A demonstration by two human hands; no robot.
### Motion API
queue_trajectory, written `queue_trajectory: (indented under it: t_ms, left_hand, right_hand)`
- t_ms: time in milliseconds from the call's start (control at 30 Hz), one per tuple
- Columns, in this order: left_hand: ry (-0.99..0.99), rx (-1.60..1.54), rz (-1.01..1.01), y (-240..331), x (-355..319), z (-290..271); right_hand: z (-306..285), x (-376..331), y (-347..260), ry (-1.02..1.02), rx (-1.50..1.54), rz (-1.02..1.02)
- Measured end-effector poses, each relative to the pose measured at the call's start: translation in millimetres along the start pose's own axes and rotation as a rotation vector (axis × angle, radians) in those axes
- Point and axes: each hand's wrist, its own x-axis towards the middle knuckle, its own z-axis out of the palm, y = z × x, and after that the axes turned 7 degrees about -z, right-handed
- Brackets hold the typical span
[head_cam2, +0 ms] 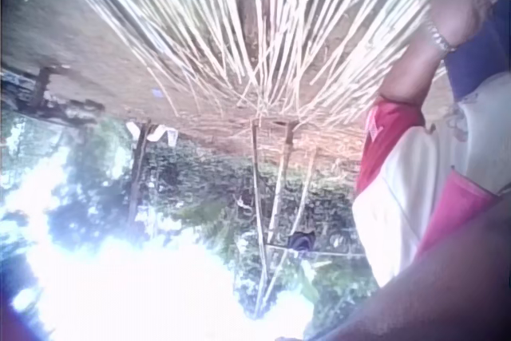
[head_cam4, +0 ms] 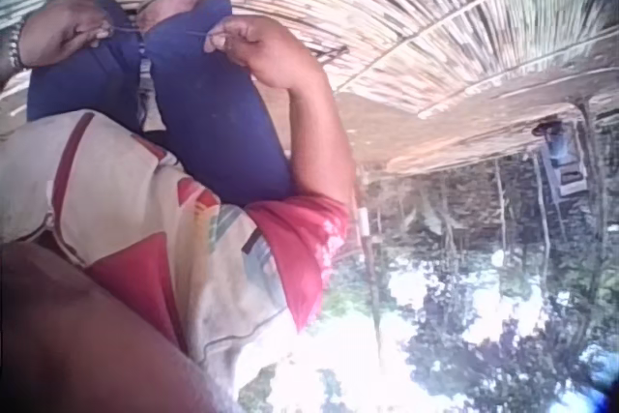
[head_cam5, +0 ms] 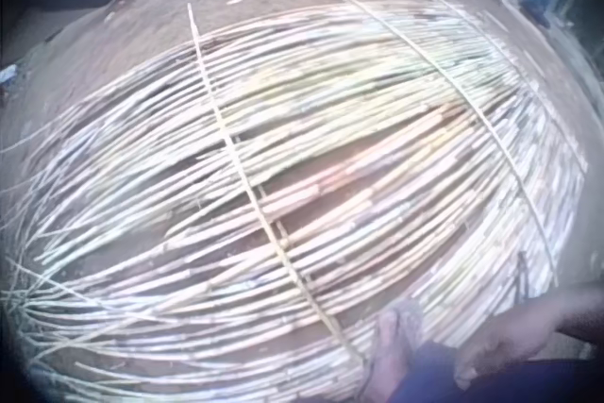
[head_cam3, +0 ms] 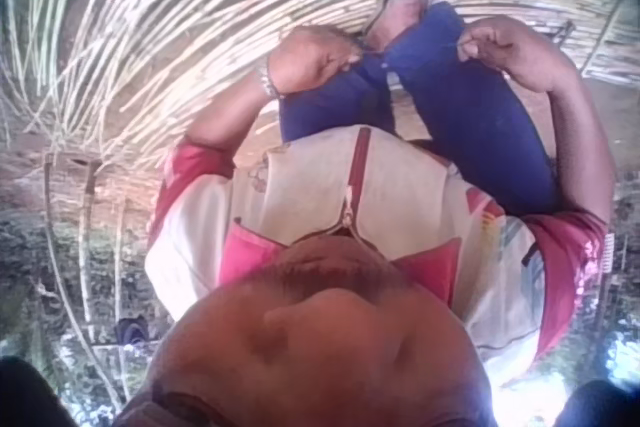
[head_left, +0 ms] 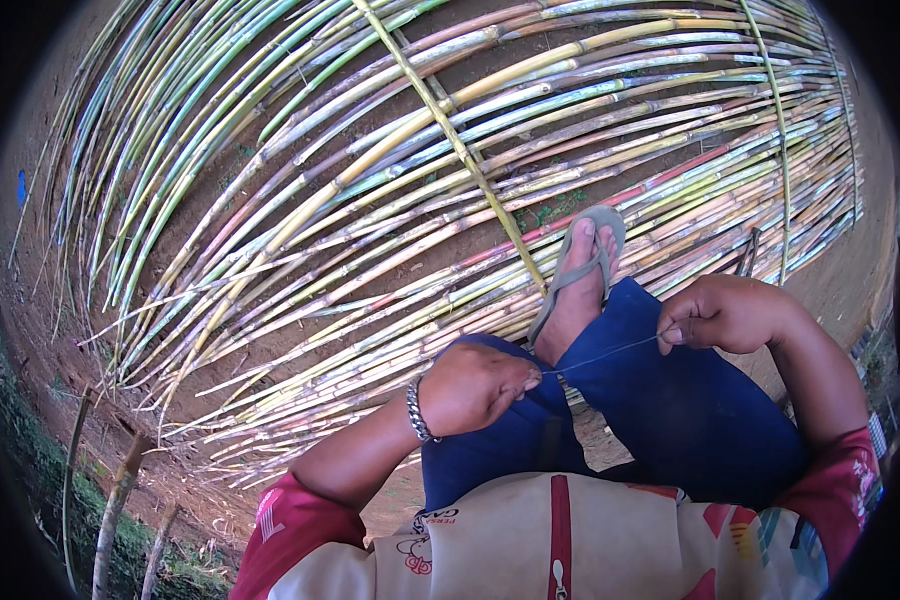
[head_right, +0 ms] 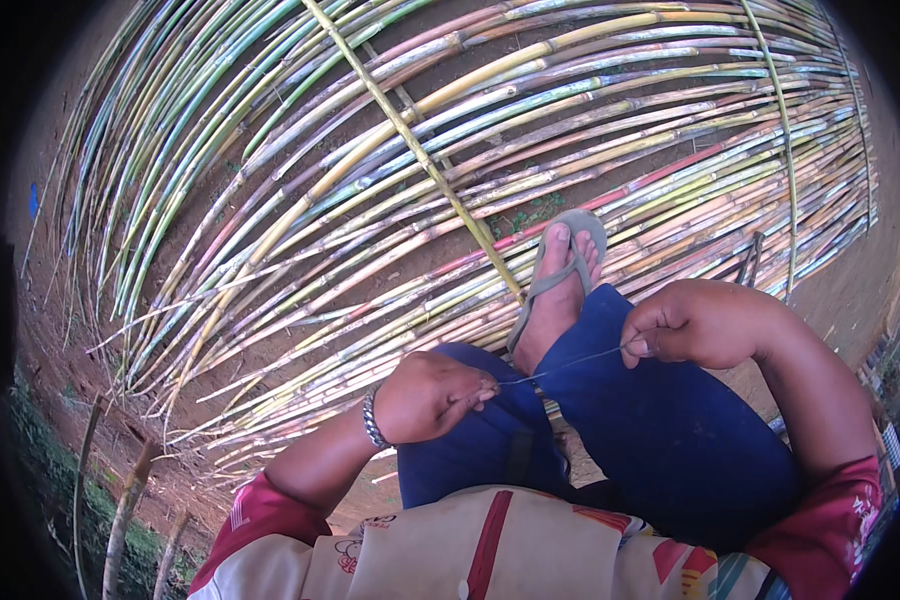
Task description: The person sits on the ground and weaves thin bamboo strips into a larger bamboo mat structure. They use their hands to interlace the strips and a metal tool to tighten the weave and secure the structure.
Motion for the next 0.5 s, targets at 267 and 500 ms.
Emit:
queue_trajectory:
  t_ms: [267, 500]
  left_hand:
    - [-0.31, -0.571, -0.553, -9, 44, 21]
    - [-0.353, -0.964, -0.676, -48, 41, 31]
  right_hand:
    - [63, 55, 10, 0.297, -0.53, -0.287]
    - [57, 76, 15, 0.301, -0.799, -0.505]
